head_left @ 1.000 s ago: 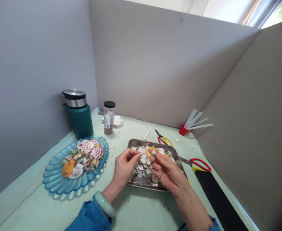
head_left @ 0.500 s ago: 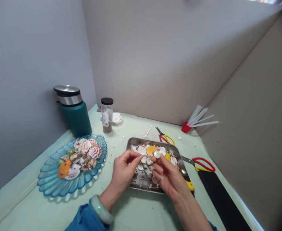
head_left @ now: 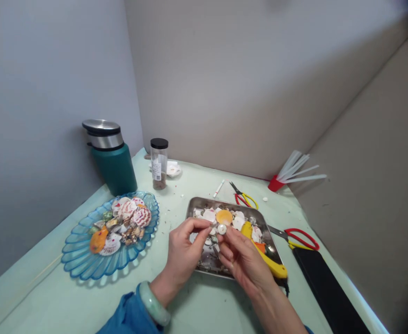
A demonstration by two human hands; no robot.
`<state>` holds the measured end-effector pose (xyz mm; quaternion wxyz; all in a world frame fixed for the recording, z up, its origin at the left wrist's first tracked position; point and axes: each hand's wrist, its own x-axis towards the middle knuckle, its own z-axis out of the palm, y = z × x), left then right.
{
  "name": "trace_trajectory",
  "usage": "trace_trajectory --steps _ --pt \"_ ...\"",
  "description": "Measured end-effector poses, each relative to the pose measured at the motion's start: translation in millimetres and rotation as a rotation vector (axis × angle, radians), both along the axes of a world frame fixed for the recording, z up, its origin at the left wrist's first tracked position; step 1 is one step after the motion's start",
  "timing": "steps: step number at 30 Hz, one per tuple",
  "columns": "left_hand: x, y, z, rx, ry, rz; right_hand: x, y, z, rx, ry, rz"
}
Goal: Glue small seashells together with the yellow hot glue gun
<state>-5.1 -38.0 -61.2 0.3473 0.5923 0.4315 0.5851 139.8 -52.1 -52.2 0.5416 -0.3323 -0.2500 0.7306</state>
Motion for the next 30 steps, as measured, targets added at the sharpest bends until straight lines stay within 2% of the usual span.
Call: trace_trajectory --steps 7,16,22,30 --pt "0.8 -2.6 3.8 0.095 0.053 0.002 -4.1 -1.8 -4.4 0.0 0.026 0.045" --pt "0.5 -3.8 5.5 0.192 0.145 -0.012 -4.5 -3.5 -0.2 -0.005 0.033 0.019" --pt "0.1 -2.1 5.4 0.29 0.186 -0.052 -2.3 -0.4 -4.2 0.005 0.027 -0.006" --pt "0.1 -1.8 8.7 0.237 0.184 -0.068 -3.5 -0.6 -3.3 0.032 0.011 -0.04"
